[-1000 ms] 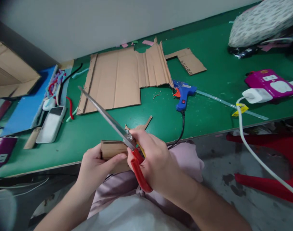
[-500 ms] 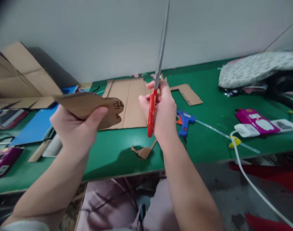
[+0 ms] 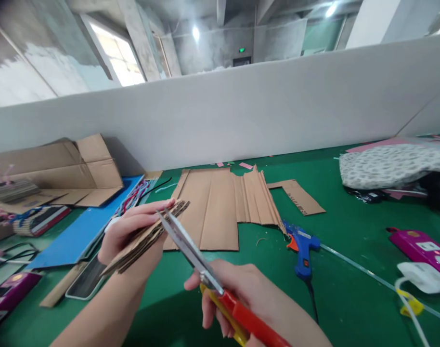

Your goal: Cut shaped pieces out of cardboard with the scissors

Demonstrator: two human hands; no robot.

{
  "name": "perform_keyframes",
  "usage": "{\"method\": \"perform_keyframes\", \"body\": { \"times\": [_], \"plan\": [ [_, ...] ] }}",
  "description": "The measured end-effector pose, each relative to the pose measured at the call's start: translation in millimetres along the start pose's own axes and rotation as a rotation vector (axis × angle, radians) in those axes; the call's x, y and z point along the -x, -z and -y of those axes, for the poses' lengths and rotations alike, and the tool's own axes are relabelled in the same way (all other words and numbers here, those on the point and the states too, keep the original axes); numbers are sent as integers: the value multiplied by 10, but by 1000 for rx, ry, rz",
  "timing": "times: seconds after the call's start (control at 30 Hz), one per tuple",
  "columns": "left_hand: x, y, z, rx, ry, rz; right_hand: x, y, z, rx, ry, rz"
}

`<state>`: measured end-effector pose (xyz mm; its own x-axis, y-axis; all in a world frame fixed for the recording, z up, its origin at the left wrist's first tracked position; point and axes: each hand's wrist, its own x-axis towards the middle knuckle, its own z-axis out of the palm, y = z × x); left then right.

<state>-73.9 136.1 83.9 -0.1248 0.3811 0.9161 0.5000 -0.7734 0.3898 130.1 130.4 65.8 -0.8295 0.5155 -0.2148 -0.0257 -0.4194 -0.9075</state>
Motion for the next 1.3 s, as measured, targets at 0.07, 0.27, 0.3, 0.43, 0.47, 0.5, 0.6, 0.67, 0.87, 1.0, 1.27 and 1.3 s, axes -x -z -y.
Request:
{"method": "perform_keyframes", "body": {
  "times": [0.07,0.27,0.3,0.43,0.47,0.5,0.6,0.67,0.87,1.0,1.27,1.3],
  "plan": [
    [-8,12,-9,3,12,1,32,-42,-16,69,56,-67],
    [-27,17,40,105,-83,-3,237,-173,229,456,84,-198],
    [-23,14,46,120,-82,15,258,-186,271,473,79,-221],
    [15,-11,28,154,-37,82,263,-193,319,513,129,-213],
    [24,-17,19,163,-29,95,258,-185,310,522,131,-185],
    [31,-20,14,175,-26,106,257,-177,300,532,128,-160],
    [41,-21,22,214,-35,140,277,-161,279,551,131,-176],
    [45,-20,43,227,-35,165,293,-160,273,537,136,-221],
    [59,-31,64,283,-28,194,269,-155,202,433,160,-135],
    [62,-42,70,286,-63,176,280,-150,186,434,188,-150],
    [63,-48,90,333,-80,203,364,-151,209,374,116,-241],
    [66,-48,90,340,-84,211,371,-149,197,383,101,-248]
  ]
}}
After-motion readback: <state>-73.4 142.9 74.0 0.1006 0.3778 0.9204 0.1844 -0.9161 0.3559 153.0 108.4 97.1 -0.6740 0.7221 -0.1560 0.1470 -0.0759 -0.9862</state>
